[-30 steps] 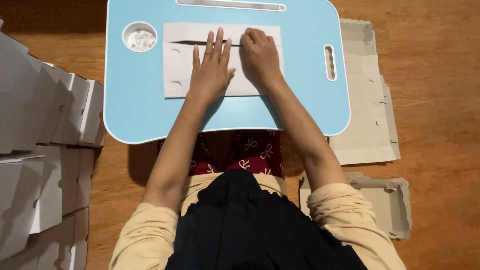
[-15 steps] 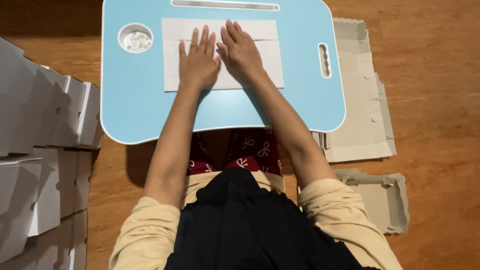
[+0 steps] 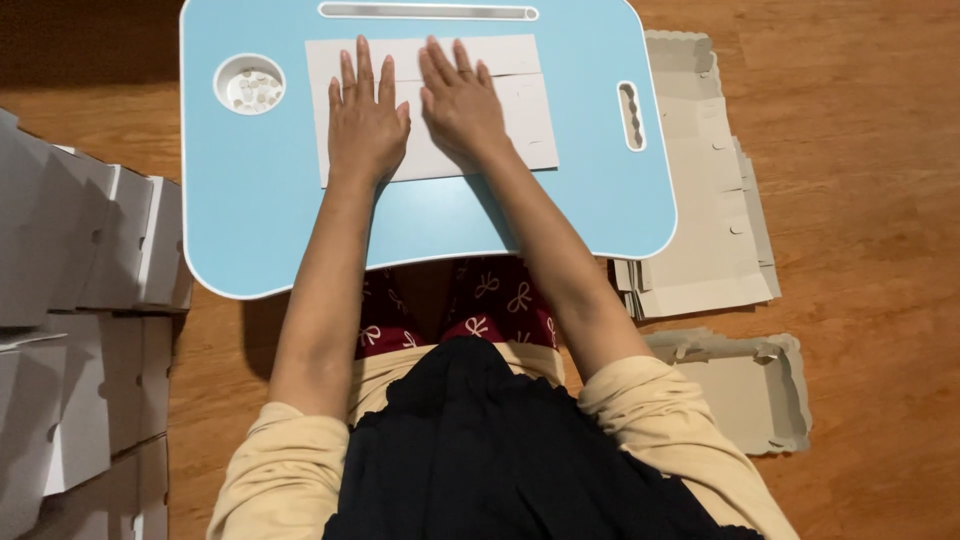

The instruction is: Assembling a cardboard box by folding and tucking flaps on a small table.

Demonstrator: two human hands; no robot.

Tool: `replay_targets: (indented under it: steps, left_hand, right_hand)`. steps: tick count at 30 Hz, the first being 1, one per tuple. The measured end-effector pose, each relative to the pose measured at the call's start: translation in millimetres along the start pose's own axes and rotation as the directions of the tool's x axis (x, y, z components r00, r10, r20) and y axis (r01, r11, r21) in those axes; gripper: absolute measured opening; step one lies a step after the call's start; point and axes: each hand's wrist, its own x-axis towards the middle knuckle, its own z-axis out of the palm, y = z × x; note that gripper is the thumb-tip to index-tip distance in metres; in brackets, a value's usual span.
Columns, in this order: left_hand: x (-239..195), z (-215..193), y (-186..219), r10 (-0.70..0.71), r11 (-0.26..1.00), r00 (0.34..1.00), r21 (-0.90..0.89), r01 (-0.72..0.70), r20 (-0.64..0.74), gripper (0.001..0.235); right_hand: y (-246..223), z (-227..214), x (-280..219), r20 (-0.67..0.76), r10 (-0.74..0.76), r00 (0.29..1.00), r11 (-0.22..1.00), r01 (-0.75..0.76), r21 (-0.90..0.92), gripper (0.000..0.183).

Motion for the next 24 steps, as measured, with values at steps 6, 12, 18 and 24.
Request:
replay_targets:
  steps: [6,12,18,24]
  left_hand:
    - [7.0,6.6,-5.8,0.016,1.0,1.0,0.004,-0.016,0.013,0.066]
    - [8.3,6.9,-7.8,-0.008,1.0,1.0,0.016,0.008,0.025,0.069]
    - [1.3,-16.1,0.5,-0.099,0.995,0.992,-0.026,0.101,0.077,0.079]
    - [35.2,67.2,-72.2,0.004,0.954,0.979,-0.294,-0.065,-0.203,0.072]
  right_hand:
    - [-2.7,-14.0,-1.2,0.007,-0.063,0.998,0.998,0.062,0.03,0.061]
    - [63.2,-3.2,28.6,0.012,0.137,0.99,0.989,-0.138,0.061,0.068]
    - [101.2,-4.1,16.7,-0.009,0.181,0.983,0.982,-0.181,0.045,0.069]
    - [152.1,38.7,28.5,-0.41,0.152,0.899,0.981,-0.088,0.172,0.049]
